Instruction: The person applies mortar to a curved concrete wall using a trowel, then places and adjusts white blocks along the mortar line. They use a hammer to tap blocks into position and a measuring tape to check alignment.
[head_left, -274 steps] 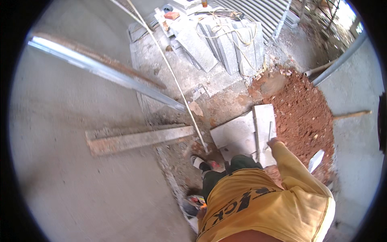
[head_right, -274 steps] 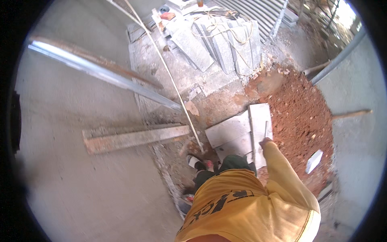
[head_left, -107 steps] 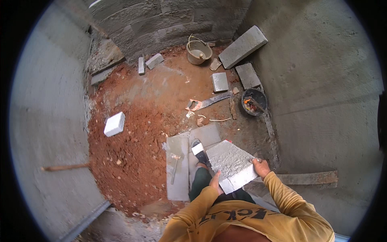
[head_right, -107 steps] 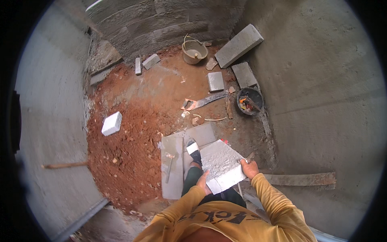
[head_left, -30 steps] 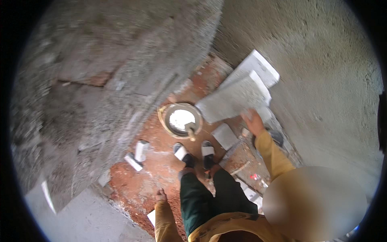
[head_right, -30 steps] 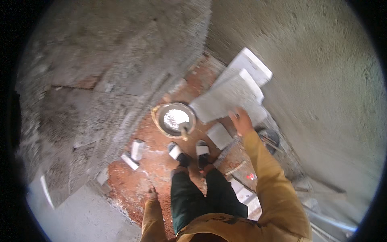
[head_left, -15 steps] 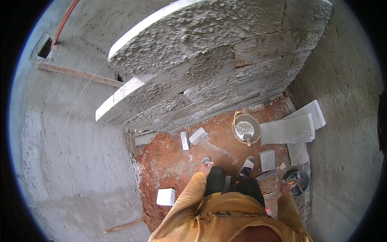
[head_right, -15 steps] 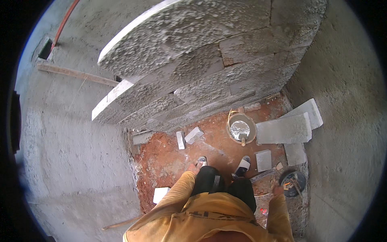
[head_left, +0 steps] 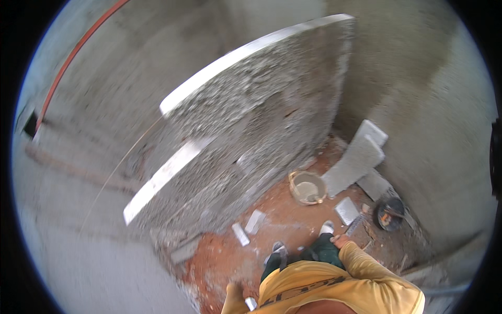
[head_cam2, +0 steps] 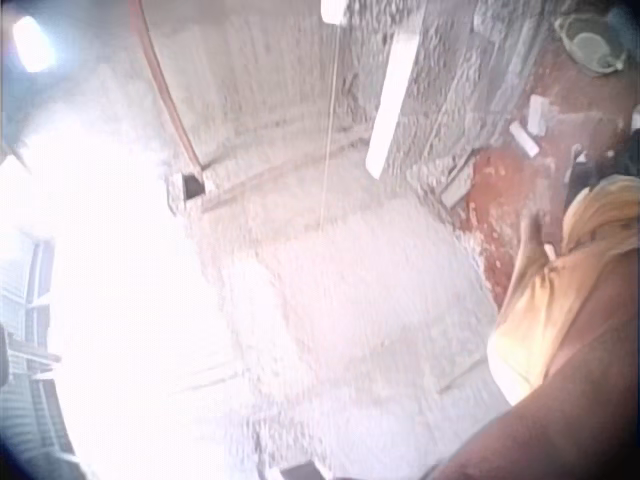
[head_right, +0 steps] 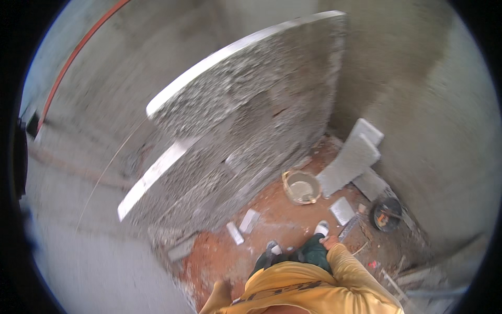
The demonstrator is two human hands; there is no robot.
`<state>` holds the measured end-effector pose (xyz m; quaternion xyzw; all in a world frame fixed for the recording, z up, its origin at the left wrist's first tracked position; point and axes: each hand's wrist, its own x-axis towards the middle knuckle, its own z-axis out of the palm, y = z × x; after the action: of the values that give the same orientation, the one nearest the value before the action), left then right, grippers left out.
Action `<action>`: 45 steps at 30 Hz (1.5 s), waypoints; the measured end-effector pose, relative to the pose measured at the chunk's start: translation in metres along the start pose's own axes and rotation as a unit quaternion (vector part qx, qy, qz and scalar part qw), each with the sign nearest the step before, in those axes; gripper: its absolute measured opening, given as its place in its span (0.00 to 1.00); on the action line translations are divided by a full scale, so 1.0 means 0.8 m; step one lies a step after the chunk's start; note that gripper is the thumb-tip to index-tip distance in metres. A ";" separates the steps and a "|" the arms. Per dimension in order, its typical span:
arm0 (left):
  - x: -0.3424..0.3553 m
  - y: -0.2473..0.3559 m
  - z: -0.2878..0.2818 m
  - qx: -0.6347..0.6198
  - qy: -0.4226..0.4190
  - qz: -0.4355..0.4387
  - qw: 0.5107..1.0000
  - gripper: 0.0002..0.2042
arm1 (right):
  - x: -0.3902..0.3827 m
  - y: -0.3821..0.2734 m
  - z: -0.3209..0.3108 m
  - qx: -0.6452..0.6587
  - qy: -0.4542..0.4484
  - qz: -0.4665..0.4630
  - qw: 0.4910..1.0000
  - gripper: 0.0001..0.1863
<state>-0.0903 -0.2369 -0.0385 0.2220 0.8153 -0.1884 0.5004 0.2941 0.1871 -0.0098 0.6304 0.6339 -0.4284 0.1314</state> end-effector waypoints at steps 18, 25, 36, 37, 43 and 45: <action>-0.001 0.187 -0.098 -0.512 0.242 0.220 0.794 0.17 | -0.066 0.064 -0.066 0.070 0.119 0.108 0.985 0.27; -0.003 0.154 -0.079 -0.290 0.153 0.191 0.925 0.17 | -0.074 0.076 -0.075 0.080 0.126 0.148 0.978 0.28; 0.114 0.016 -0.125 -0.452 0.091 0.257 0.849 0.10 | -0.181 0.063 0.010 0.186 0.119 0.175 0.960 0.24; 0.117 0.009 -0.141 -0.458 0.102 0.256 0.845 0.10 | -0.184 0.047 0.023 0.145 0.130 0.179 0.964 0.24; 0.076 -0.013 -0.254 -0.205 0.204 0.175 0.941 0.22 | -0.152 -0.023 0.063 0.174 0.175 0.142 0.959 0.24; 0.062 -0.013 -0.278 -0.221 0.157 0.162 0.949 0.23 | -0.132 -0.015 0.078 0.186 0.198 0.138 0.952 0.24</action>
<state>-0.2792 -0.1193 0.0134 0.2619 0.8579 0.1181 0.4261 0.2777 0.0723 0.0323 0.7974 0.4629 -0.3827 -0.0587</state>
